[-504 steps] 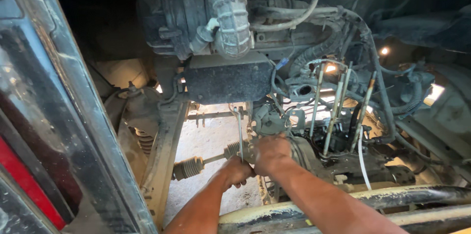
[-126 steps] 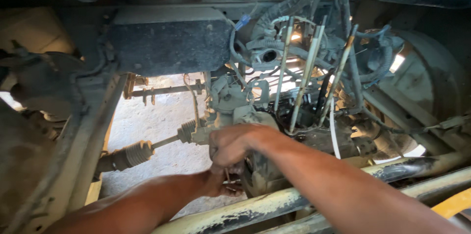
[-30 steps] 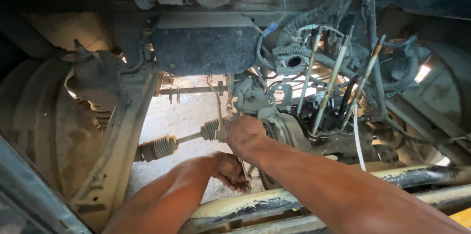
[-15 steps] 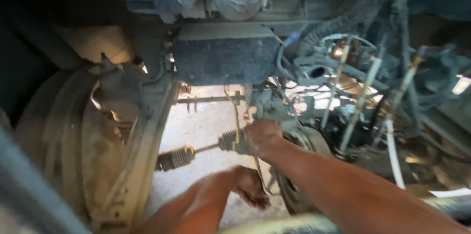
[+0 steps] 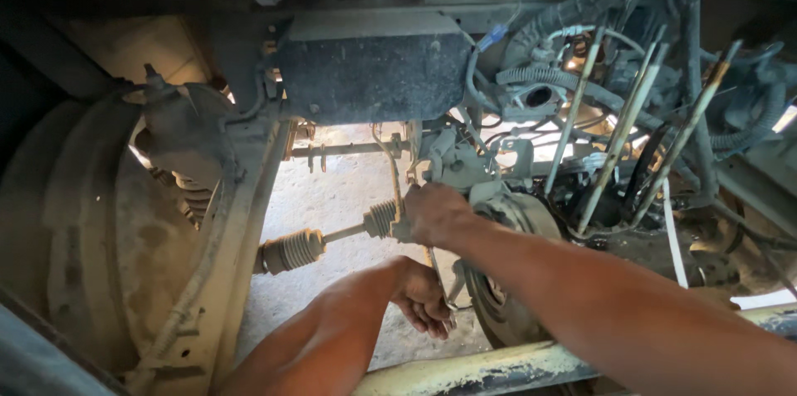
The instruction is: The person works underneath a vehicle, using a wrench to tighten bolts on the engine block and surrounding components. The camera provides a close-up view of the hands manipulating the tool within the confined engine bay space.
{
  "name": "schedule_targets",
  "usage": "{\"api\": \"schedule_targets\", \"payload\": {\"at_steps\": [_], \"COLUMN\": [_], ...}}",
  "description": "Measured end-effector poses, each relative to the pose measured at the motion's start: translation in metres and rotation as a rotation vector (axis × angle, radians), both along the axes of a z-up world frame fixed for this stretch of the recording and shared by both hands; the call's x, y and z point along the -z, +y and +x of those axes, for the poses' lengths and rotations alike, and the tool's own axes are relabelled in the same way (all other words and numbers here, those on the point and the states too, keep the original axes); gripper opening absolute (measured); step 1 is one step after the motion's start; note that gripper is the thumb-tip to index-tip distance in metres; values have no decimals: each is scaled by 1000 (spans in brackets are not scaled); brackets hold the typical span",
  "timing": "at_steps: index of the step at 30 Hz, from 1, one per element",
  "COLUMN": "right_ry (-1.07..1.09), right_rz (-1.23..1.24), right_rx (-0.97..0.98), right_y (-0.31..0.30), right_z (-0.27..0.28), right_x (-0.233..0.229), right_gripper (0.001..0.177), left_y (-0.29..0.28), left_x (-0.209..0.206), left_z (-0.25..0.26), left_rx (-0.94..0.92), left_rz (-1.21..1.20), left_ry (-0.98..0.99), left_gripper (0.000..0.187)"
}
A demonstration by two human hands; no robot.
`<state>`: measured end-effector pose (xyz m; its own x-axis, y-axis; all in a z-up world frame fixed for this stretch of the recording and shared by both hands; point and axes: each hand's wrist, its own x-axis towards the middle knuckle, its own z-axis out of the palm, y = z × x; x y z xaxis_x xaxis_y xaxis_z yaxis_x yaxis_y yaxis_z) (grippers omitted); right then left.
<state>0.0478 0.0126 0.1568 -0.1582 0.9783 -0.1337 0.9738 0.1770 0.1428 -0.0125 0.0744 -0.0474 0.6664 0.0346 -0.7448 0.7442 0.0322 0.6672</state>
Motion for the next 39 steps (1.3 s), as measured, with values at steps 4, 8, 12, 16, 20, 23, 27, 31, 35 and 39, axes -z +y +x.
{"api": "schedule_targets", "payload": {"at_steps": [4, 8, 12, 16, 20, 23, 27, 31, 35, 39], "right_ry": [240, 156, 130, 95, 180, 138, 130, 228, 348, 166], "right_rz": [51, 7, 43, -116, -255, -407, -534, -591, -313, -86], "right_rx": [89, 89, 17, 19, -79, -112, -151, -126, 11, 66], "right_y": [-8, -15, -26, -54, -111, -127, -133, -138, -127, -94], "right_z": [10, 14, 12, 18, 23, 20, 23, 15, 13, 22], "right_x": [-6, -16, -25, -48, -58, -63, -55, -55, -61, -49], "right_gripper": [37, 36, 33, 31, 32, 36, 34, 26, 26, 27], "left_y": [-11, -16, -18, -19, -16, -13, -2, 3, 7, -7], "left_x": [-12, -25, -33, -35, -34, -20, -9, -3, -3, -36], "left_z": [-3, -4, -4, -3, -13, -13, 5, -1, -4, -1], "left_rx": [-21, 28, 29, 37, 46, 44, 106, 126, 73, -8], "left_rz": [75, 138, 174, 204, 178, 87, 112, 182, 73, 138], "left_ry": [11, -16, -20, -17, -115, -119, -78, -115, -116, 17], "left_gripper": [27, 27, 25, 24, 28, 32, 30, 29, 27, 24]}}
